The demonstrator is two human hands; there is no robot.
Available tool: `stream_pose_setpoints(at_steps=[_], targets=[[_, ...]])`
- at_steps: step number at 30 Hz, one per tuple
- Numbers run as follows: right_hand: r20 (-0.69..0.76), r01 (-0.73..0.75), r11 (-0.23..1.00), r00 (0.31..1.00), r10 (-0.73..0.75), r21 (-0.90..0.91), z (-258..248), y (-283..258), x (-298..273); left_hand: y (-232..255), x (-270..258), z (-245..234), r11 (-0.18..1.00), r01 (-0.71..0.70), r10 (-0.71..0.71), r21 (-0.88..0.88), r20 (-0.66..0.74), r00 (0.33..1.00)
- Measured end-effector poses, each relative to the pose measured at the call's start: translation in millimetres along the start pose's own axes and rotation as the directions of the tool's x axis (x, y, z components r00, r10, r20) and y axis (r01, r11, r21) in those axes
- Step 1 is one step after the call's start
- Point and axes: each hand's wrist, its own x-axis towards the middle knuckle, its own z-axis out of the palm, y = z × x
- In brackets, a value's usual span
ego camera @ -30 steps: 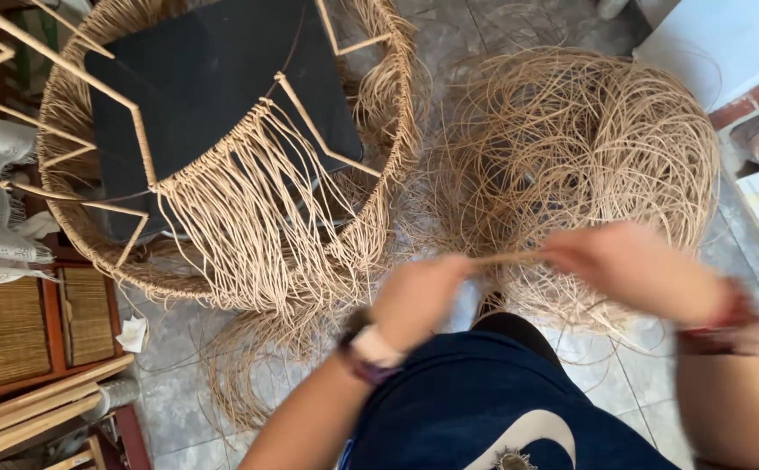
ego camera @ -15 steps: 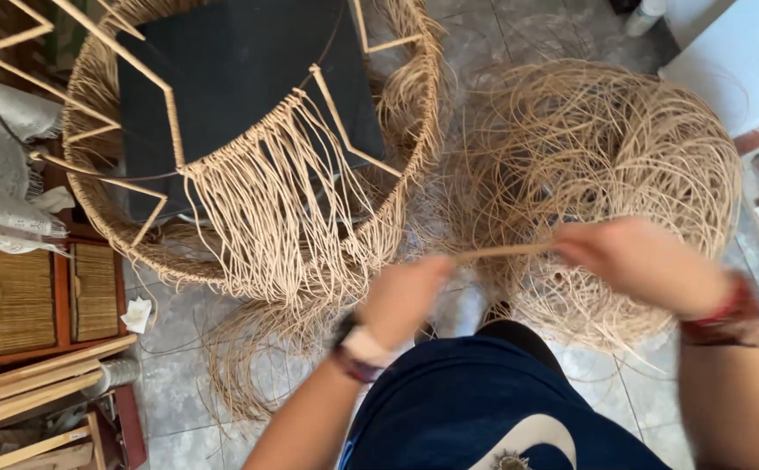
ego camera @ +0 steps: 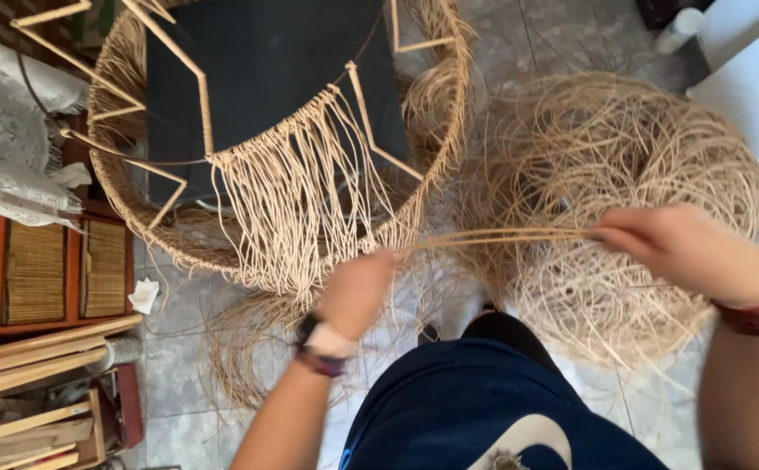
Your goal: Weaving natural fiber strands onto a circular frame to create a decorative furniture piece
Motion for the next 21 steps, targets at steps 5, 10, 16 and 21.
stream_pose_setpoints(at_steps=[5, 10, 16, 21], targets=[[0.038, -0.047, 0.999, 0.998, 0.048, -0.020, -10.9, -20.5, 20.9, -24.1, 14.5, 13.8, 0.967, -0.254, 0.246, -0.004, -0.240, 0.939], [0.106, 0.284, 0.955, 0.956, -0.274, -0.090, 1.4, -96.8, 50.3, 32.0, 16.9, 41.5, 0.846, -0.511, 0.533, 0.155, -0.275, 0.800], [0.133, 0.181, 0.983, 0.974, -0.184, 0.031, -11.8, -49.9, 66.9, -32.4, 0.1, 1.7, 0.983, -0.093, 0.105, 0.156, -0.073, 0.992], [0.154, 0.367, 0.930, 0.920, -0.360, -0.018, -9.5, -112.3, 92.9, 17.0, 18.8, 11.0, 0.905, -0.364, 0.330, -0.218, -0.178, 0.927]])
